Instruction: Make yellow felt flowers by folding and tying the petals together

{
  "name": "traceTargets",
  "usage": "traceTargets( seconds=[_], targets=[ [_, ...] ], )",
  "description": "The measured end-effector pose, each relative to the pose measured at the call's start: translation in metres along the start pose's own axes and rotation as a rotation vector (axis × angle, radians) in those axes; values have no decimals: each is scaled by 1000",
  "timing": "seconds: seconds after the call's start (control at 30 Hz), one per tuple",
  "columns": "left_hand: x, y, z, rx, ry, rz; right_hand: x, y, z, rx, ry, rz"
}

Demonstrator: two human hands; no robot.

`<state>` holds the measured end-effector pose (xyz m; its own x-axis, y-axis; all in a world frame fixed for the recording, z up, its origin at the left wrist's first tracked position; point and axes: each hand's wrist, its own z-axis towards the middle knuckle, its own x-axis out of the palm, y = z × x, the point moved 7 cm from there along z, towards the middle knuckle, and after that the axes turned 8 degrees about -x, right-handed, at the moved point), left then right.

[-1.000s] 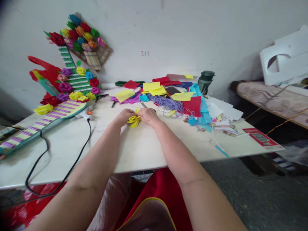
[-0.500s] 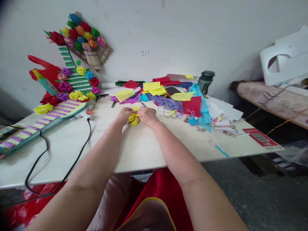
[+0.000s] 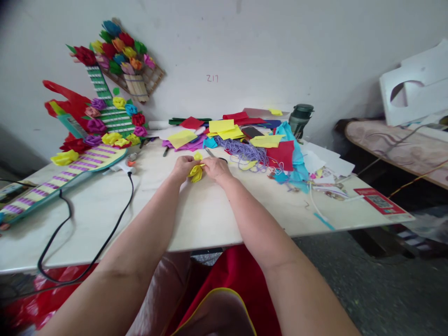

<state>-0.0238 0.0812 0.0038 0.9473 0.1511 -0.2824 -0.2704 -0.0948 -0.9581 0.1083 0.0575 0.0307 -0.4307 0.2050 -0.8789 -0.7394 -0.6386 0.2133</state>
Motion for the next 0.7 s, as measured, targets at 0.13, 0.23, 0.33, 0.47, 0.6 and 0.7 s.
traceTargets(
  seconds=[0.13,0.23,0.33,0.47,0.6,0.7],
  targets=[
    [2,-1,-1,28,6,38,1,-6,-1,27,13,-18],
    [4,0,-1,39,23,39,2,-9,-1,61,18,-41],
    [6,4,0,19,43,4,1,-8,-2,64,8,-28],
    [9,10,3,-28,54,-38,1,-8,-2,71,4,-11],
    [12,14,5,-62,72,-108,1,-11,-2,87,-37,45],
    [15,17,6,-88,105,-193,4,-13,-2,63,-56,120]
  ],
)
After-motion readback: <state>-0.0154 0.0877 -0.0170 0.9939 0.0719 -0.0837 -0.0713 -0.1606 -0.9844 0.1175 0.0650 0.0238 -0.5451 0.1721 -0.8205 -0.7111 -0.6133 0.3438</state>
